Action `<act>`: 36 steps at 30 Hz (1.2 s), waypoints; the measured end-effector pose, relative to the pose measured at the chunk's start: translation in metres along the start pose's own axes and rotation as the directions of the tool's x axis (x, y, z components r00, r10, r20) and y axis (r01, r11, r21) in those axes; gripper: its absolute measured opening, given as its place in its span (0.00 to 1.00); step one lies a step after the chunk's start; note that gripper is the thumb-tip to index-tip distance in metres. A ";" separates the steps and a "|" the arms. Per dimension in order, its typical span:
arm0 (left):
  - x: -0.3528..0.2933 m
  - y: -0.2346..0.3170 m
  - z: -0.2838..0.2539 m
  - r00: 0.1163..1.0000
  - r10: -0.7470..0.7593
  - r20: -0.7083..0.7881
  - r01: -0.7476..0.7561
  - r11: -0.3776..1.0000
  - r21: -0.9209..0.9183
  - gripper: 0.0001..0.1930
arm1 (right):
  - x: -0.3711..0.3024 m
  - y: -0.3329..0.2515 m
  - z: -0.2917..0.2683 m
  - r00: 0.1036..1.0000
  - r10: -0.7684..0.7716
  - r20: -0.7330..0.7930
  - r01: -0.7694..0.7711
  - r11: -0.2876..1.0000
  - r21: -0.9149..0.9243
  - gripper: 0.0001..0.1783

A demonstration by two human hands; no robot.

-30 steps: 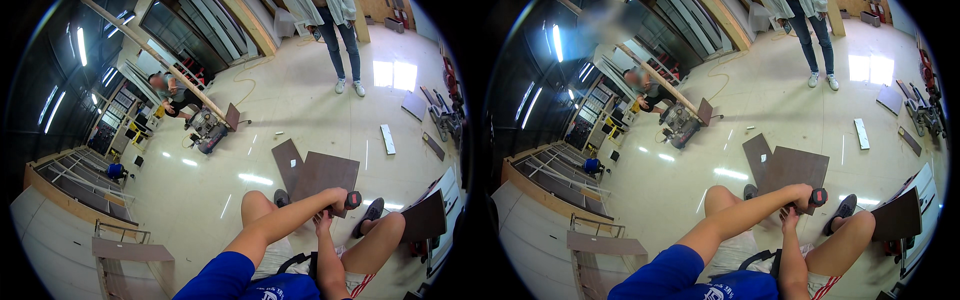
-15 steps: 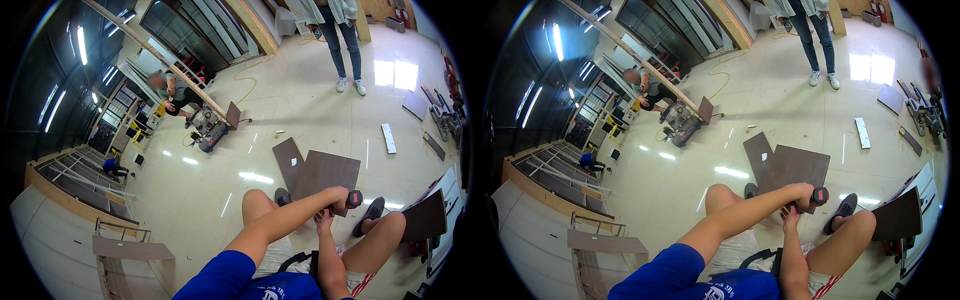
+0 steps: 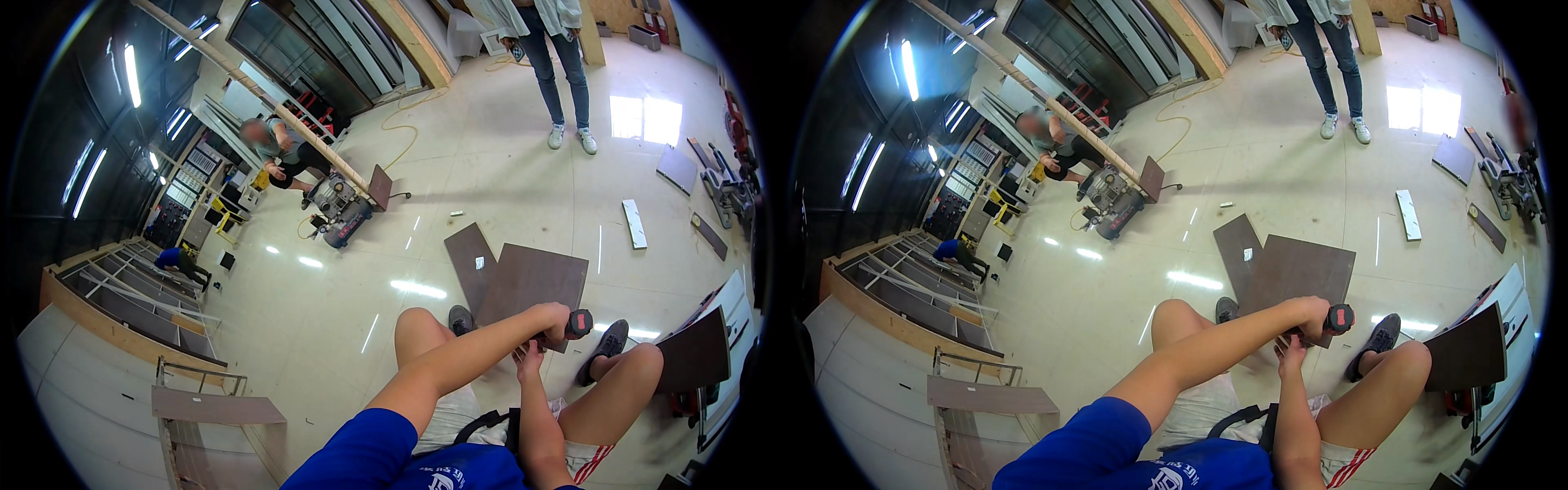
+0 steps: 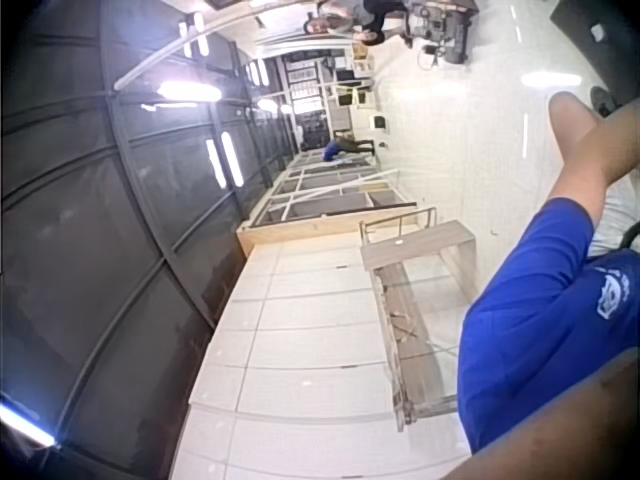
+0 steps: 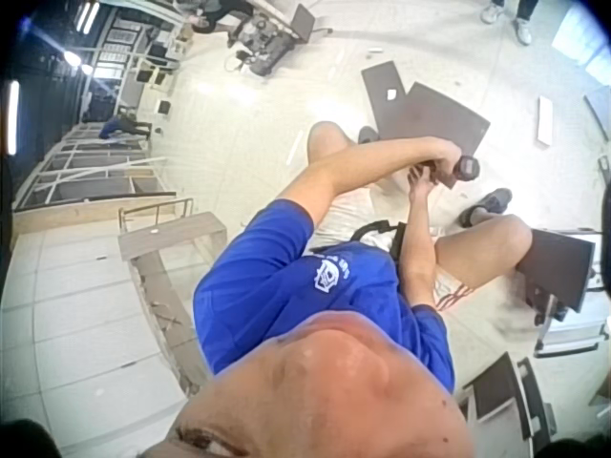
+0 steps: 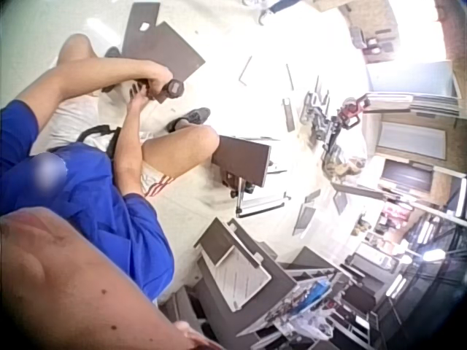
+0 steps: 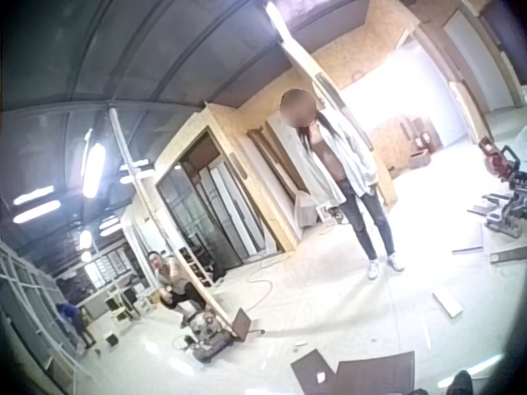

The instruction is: The person sits on the floor and uses a cordless drill to fasten screws into flat-pack wooden panels. They align the pieces, drill them together, and assemble a small cabinet-like structure.

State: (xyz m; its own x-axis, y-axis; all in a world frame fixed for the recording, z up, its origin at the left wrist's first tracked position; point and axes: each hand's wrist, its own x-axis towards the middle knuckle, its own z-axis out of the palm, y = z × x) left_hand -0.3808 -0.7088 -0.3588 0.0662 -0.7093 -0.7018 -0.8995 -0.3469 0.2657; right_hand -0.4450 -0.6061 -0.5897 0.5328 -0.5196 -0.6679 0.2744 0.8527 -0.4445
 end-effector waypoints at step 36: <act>-0.008 0.007 -0.007 0.999 -0.007 0.034 0.006 1.000 0.031 0.21 | -0.004 0.000 0.000 1.000 -0.014 0.006 0.014 1.000 0.005 0.22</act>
State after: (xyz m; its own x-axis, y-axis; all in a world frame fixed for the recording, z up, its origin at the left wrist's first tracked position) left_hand -0.3845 -0.7096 -0.3471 0.0573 -0.6855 -0.7258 -0.9120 -0.3317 0.2412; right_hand -0.4472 -0.6040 -0.5875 0.5334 -0.5313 -0.6582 0.2859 0.8456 -0.4509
